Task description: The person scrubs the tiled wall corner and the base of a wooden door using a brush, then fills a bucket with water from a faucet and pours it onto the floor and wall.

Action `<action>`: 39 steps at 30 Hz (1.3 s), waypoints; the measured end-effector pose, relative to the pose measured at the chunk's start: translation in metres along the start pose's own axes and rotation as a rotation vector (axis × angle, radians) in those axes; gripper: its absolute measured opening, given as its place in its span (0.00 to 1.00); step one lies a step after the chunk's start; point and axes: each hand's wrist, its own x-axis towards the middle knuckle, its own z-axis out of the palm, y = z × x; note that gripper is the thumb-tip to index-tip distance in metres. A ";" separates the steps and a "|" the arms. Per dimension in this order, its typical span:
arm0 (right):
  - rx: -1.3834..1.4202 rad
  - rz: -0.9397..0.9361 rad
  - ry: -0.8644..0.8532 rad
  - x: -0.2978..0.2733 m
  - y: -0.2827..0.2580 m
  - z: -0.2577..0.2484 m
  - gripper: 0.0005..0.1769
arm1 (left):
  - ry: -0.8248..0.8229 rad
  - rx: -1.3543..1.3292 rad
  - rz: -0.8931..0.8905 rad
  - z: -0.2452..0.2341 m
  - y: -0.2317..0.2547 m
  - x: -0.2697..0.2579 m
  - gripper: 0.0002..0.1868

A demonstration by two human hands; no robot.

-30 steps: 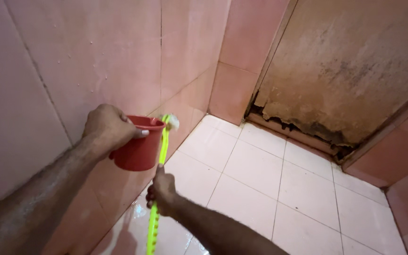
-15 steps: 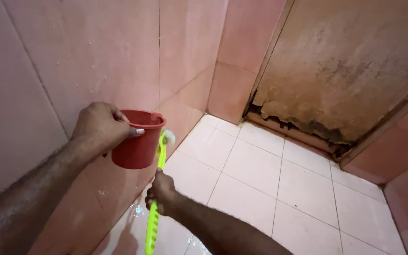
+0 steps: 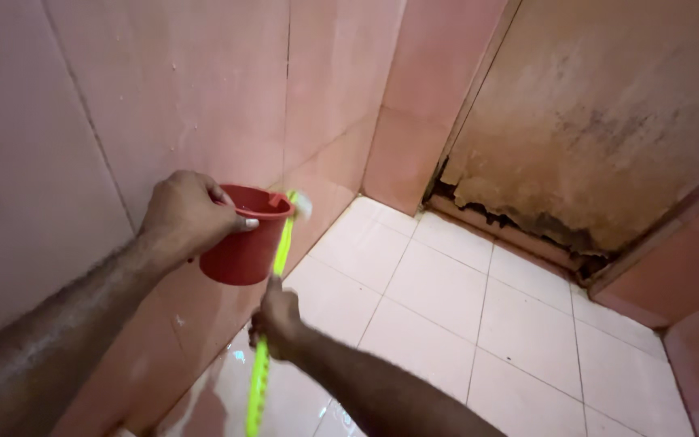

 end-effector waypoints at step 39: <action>-1.797 -0.474 -0.168 0.082 0.056 -0.222 0.36 | -0.065 -0.035 0.024 0.164 -0.058 0.010 0.19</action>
